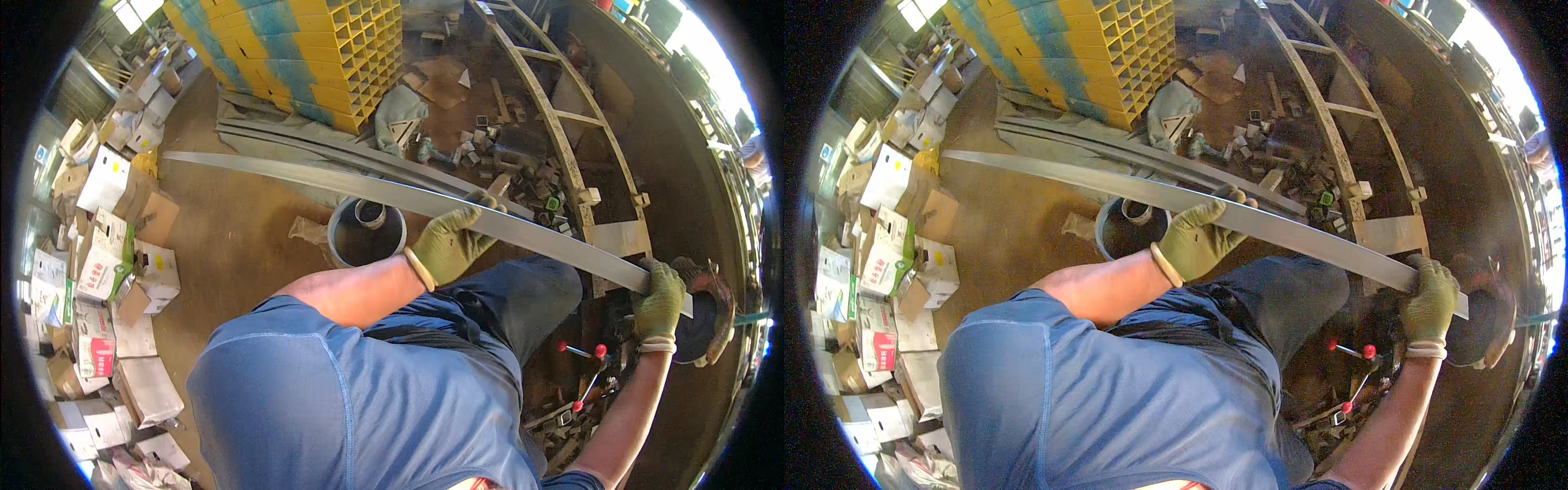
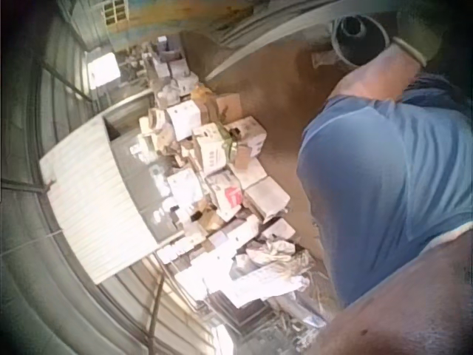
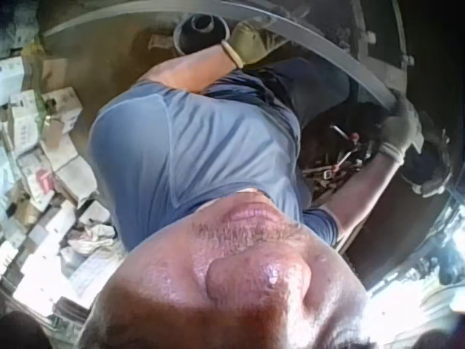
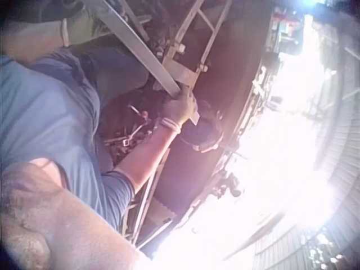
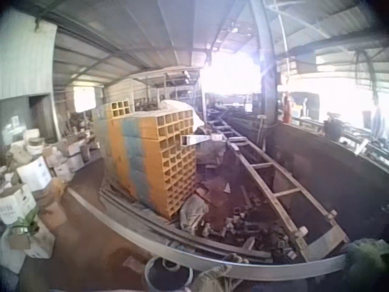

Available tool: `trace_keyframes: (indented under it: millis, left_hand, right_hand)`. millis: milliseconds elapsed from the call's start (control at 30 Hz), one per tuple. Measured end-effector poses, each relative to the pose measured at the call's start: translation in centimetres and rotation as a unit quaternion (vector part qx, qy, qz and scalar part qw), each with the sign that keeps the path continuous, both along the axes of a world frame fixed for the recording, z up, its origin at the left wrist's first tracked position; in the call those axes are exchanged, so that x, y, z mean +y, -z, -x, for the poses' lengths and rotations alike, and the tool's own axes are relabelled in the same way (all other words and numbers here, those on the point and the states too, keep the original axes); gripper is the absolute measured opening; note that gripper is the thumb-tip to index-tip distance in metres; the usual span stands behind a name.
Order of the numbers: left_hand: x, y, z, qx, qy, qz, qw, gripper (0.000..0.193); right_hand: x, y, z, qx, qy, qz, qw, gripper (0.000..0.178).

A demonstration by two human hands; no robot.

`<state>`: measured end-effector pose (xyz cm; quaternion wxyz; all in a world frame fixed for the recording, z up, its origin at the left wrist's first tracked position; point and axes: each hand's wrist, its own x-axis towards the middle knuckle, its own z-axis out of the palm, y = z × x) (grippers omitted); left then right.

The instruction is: The person measures and cuts metal bars using a chop saw in a workshop. They repeatedly measure the metal, position it in the saw, cut it, and then remove the cut pieces.

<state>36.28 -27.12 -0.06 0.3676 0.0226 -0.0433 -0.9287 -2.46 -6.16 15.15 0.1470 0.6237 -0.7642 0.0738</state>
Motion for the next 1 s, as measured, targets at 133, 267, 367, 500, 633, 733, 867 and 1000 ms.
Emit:
trace_keyframes:
  millis: [133, 267, 367, 500, 633, 733, 867, 1000]
  left_hand:
    - [-4.1, 4.5, -1.8, -0.010, -0.019, -0.040, 0.999, 0.032]
    - [-7.1, 7.1, -2.7, -0.042, -0.041, -0.067, 0.996, 0.030]
    - [-9.4, 8.1, -2.8, -0.050, -0.058, -0.060, 0.995, 0.028]
    - [-13.2, 9.3, -3.2, -0.092, -0.098, -0.048, 0.990, 0.022]
    - [-18.1, 11.2, -4.9, -0.122, -0.148, -0.059, 0.980, 0.023]
    - [-21.6, 12.9, -6.4, -0.096, -0.186, -0.067, 0.976, 0.027]
    - [-25.5, 17.0, -8.3, -0.148, -0.230, -0.077, 0.959, 0.029]
    - [-25.8, 18.9, -7.3, -0.157, -0.257, -0.112, 0.947, 0.032]
  right_hand:
    - [-4.4, 0.1, -2.9, 0.016, -0.005, -0.061, 0.998, 0.044]
    - [-6.9, 2.0, -3.8, 0.038, 0.009, -0.111, 0.993, 0.048]
    - [-8.6, 3.6, -4.3, 0.047, -0.023, -0.104, 0.993, 0.050]
    - [-11.7, 5.8, -6.2, 0.023, 0.015, -0.150, 0.988, 0.051]
    - [-15.4, 8.6, -8.7, 0.009, -0.020, -0.139, 0.990, 0.050]
    - [-18.7, 10.0, -11.6, 0.004, -0.043, -0.142, 0.989, 0.051]
    - [-21.7, 12.8, -14.0, 0.001, -0.052, -0.156, 0.986, 0.049]
    - [-22.5, 14.7, -14.0, 0.001, -0.058, -0.148, 0.987, 0.047]
